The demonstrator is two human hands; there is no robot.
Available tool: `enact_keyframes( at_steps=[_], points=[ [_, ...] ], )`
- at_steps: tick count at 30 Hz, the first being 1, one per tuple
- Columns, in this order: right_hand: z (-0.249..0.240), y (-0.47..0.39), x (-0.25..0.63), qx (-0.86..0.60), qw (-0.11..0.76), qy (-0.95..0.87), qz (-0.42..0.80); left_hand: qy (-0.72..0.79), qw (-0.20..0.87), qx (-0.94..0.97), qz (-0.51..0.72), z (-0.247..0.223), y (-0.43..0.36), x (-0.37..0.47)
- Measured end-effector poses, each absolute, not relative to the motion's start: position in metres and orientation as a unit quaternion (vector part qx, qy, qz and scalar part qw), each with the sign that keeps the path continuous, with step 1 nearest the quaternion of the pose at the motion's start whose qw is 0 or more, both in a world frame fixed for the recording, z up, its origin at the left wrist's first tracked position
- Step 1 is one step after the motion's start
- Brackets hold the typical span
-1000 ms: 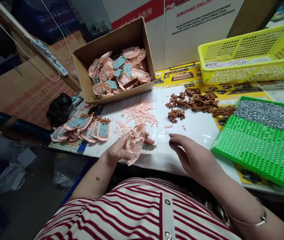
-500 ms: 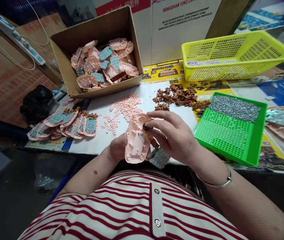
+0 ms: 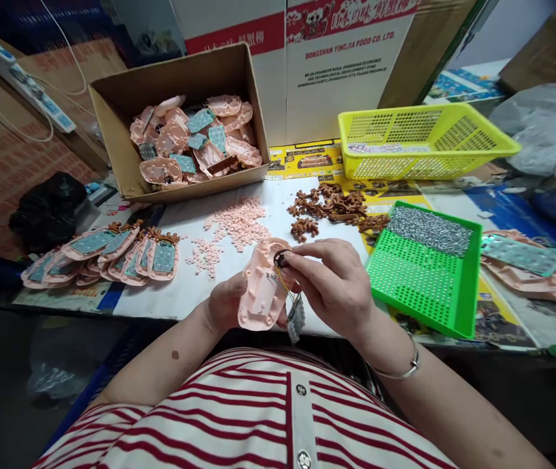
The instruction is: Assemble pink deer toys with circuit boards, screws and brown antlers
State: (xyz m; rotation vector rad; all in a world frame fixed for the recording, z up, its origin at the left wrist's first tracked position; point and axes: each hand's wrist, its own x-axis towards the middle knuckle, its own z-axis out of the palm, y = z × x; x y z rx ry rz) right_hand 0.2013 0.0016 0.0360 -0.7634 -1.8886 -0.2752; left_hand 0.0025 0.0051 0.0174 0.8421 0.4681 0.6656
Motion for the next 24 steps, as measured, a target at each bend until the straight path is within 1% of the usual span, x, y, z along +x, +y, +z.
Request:
enact_keyframes(
  at_steps=[4, 10, 17, 22, 24],
  points=[
    [0.037, 0.001, 0.202, -0.328, 0.532, -0.778, -0.067, 0.203, 0.854, 0.355, 0.323, 0.025, 0.008, 0.009],
    [0.033, 0.0, 0.201, -0.336, 0.555, -0.761, -0.018, 0.181, 0.875, 0.361, 0.267, 0.022, 0.011, 0.006],
    [0.027, 0.002, 0.204, -0.319, 0.558, -0.762, -0.074, 0.166, 0.875, 0.375, 0.256, 0.011, 0.015, 0.005],
    [0.026, 0.001, 0.204, -0.365, 0.541, -0.757, -0.018, 0.184, 0.869, 0.38, 0.256, 0.007, 0.016, 0.005],
    [0.027, -0.001, 0.202, -0.368, 0.53, -0.763, -0.043, 0.194, 0.865, 0.387, 0.252, 0.009, 0.015, 0.006]
  ],
)
